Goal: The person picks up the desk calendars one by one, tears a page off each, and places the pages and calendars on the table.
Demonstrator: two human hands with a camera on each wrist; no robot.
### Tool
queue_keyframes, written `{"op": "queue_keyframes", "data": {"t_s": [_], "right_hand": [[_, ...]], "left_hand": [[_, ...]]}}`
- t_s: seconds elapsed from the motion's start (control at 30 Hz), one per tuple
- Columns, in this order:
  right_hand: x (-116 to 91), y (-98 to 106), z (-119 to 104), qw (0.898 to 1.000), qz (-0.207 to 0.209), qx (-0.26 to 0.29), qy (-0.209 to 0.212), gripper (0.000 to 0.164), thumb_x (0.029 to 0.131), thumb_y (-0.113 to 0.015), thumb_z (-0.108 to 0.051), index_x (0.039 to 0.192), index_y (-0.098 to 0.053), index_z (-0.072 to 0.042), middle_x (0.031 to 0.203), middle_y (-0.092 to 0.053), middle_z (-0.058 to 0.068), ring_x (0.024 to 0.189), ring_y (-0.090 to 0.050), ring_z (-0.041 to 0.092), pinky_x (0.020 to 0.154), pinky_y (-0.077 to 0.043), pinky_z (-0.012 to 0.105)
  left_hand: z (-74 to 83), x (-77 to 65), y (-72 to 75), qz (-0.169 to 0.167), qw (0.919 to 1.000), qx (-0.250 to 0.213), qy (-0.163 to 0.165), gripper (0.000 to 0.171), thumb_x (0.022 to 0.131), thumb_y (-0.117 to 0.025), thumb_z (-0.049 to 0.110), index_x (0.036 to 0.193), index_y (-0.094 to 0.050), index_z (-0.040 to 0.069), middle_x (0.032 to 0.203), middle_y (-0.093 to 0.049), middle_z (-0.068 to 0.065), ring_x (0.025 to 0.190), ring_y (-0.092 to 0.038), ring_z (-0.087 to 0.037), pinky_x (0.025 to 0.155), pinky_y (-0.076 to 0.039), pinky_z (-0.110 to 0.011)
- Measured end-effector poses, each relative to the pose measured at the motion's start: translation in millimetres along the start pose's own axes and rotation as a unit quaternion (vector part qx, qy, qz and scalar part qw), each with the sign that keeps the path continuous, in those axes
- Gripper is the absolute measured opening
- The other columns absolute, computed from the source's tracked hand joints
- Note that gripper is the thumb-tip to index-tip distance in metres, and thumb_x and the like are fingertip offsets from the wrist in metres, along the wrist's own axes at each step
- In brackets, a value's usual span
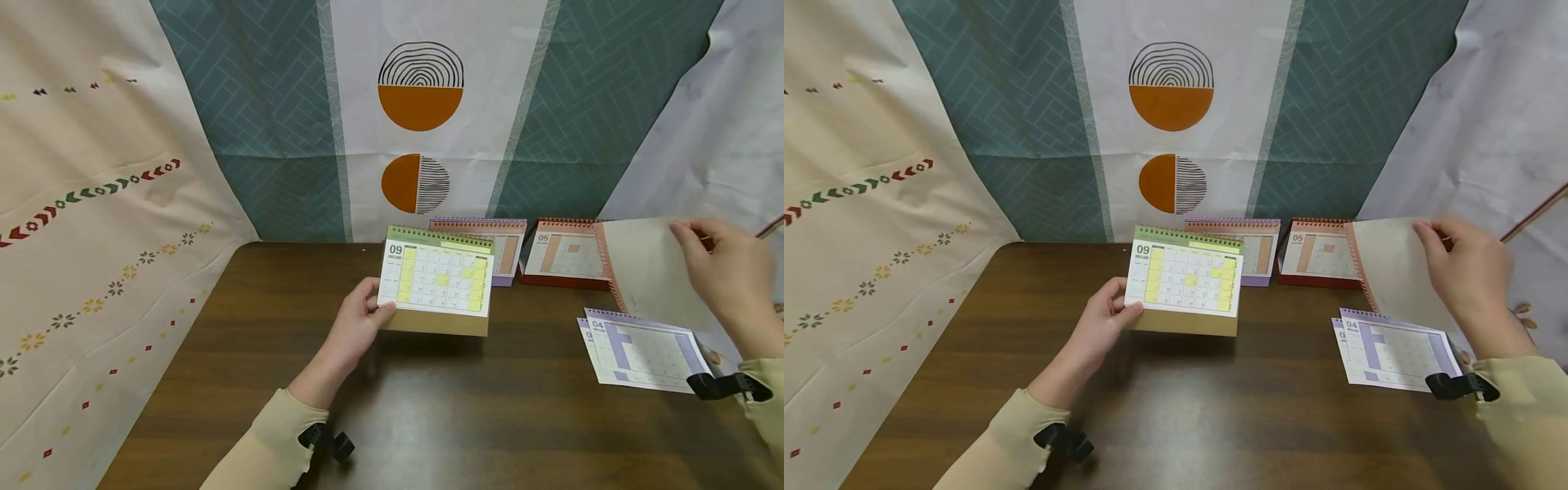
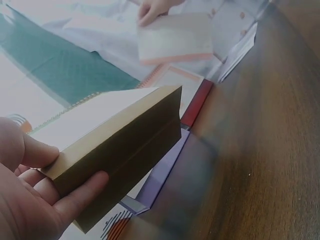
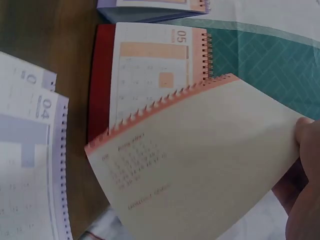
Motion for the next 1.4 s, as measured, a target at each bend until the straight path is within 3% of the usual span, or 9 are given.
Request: {"op": "queue_keyframes", "data": {"t_s": [0.07, 0.13, 0.3, 0.5, 0.63, 0.8, 0.97, 1.1, 1.4], "right_hand": [[-3.9, -0.4, -0.3, 0.998, 0.013, -0.013, 0.052, 0.024, 0.109, -0.07, -0.014, 0.115, -0.075, 0.009, 0.103, -0.073, 0.034, 0.076, -0.062, 0.045, 0.059, -0.027, 0.019], [-8.0, -1.4, -0.4, 0.994, 0.027, -0.028, 0.098, 0.019, 0.106, -0.074, -0.009, 0.111, -0.075, 0.009, 0.103, -0.073, 0.033, 0.079, -0.066, 0.051, 0.057, -0.031, 0.026], [-20.9, -6.2, -1.3, 0.971, 0.057, -0.063, 0.223, 0.024, 0.109, -0.072, -0.017, 0.107, -0.075, 0.007, 0.096, -0.072, 0.029, 0.062, -0.065, 0.047, 0.046, -0.042, 0.054], [-42.8, -12.7, 1.2, 0.938, 0.065, -0.085, 0.329, 0.03, 0.109, -0.065, -0.023, 0.105, -0.078, 0.003, 0.089, -0.073, 0.022, 0.055, -0.066, 0.042, 0.041, -0.047, 0.057], [-55.0, -17.9, 3.4, 0.93, 0.065, -0.083, 0.353, 0.057, 0.12, -0.043, -0.041, 0.106, -0.08, -0.001, 0.09, -0.073, 0.017, 0.059, -0.068, 0.04, 0.039, -0.045, 0.054], [-67.7, -22.0, 6.2, 0.925, 0.056, -0.093, 0.363, 0.064, 0.123, -0.029, -0.043, 0.108, -0.079, -0.006, 0.093, -0.071, 0.016, 0.063, -0.067, 0.04, 0.041, -0.043, 0.053], [-78.6, -25.3, 6.8, 0.919, 0.043, -0.082, 0.383, 0.059, 0.123, -0.034, -0.038, 0.103, -0.079, -0.006, 0.092, -0.071, 0.012, 0.06, -0.067, 0.033, 0.041, -0.045, 0.049], [-88.6, -31.8, 7.6, 0.915, 0.023, -0.065, 0.397, 0.064, 0.122, -0.032, -0.045, 0.102, -0.078, -0.005, 0.092, -0.071, 0.008, 0.057, -0.066, 0.027, 0.041, -0.046, 0.045], [-112.1, -50.3, 13.1, 0.923, -0.018, -0.039, 0.382, 0.071, 0.12, -0.028, -0.058, 0.095, -0.076, -0.012, 0.086, -0.069, -0.001, 0.058, -0.064, 0.025, 0.043, -0.046, 0.048]], "left_hand": [[-0.7, 0.1, 0.1, 0.002, 1.0, 0.002, 0.002, 0.029, 0.105, -0.066, -0.006, 0.133, -0.063, 0.002, 0.117, -0.081, -0.016, 0.09, -0.066, -0.02, 0.078, -0.044, -0.032], [-1.4, -0.1, 0.2, 0.002, 1.0, 0.003, 0.005, 0.029, 0.105, -0.066, -0.005, 0.133, -0.063, 0.001, 0.118, -0.081, -0.016, 0.09, -0.066, -0.02, 0.079, -0.044, -0.033], [-0.8, -1.7, 0.0, 0.003, 1.0, 0.0, 0.006, 0.029, 0.106, -0.065, -0.006, 0.133, -0.062, 0.001, 0.119, -0.081, -0.017, 0.089, -0.065, -0.021, 0.077, -0.043, -0.032], [-0.9, -3.2, 0.3, 0.007, 0.9999, 0.008, 0.013, 0.029, 0.105, -0.066, -0.006, 0.133, -0.062, 0.002, 0.118, -0.081, -0.016, 0.086, -0.061, -0.021, 0.074, -0.041, -0.032], [-1.3, -3.4, -0.1, 0.009, 0.9998, 0.011, 0.016, 0.03, 0.105, -0.067, -0.005, 0.133, -0.063, 0.003, 0.118, -0.081, -0.015, 0.088, -0.063, -0.022, 0.077, -0.042, -0.033], [-3.0, -2.1, -1.1, 0.009, 0.9998, 0.011, 0.014, 0.028, 0.105, -0.067, -0.005, 0.132, -0.063, 0.003, 0.118, -0.081, -0.015, 0.089, -0.063, -0.022, 0.078, -0.042, -0.034], [-3.7, -0.9, -2.0, 0.009, 0.9998, 0.006, 0.014, 0.027, 0.105, -0.067, -0.006, 0.131, -0.063, 0.002, 0.117, -0.081, -0.015, 0.086, -0.062, -0.021, 0.075, -0.041, -0.032], [-2.4, -1.0, -2.1, 0.009, 0.9998, 0.005, 0.015, 0.028, 0.105, -0.067, -0.006, 0.132, -0.064, 0.002, 0.116, -0.081, -0.015, 0.086, -0.062, -0.021, 0.074, -0.041, -0.031], [-1.1, -1.2, -0.4, 0.01, 0.9998, 0.009, 0.015, 0.029, 0.105, -0.068, -0.005, 0.133, -0.064, 0.003, 0.118, -0.081, -0.014, 0.089, -0.063, -0.022, 0.077, -0.042, -0.033]]}}
Point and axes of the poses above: each hand's wrist, its own x-axis towards the middle knuckle, its own y-axis out of the back of the hand, z = x × y, the point moved 3 cm from there along x, towards the middle knuckle
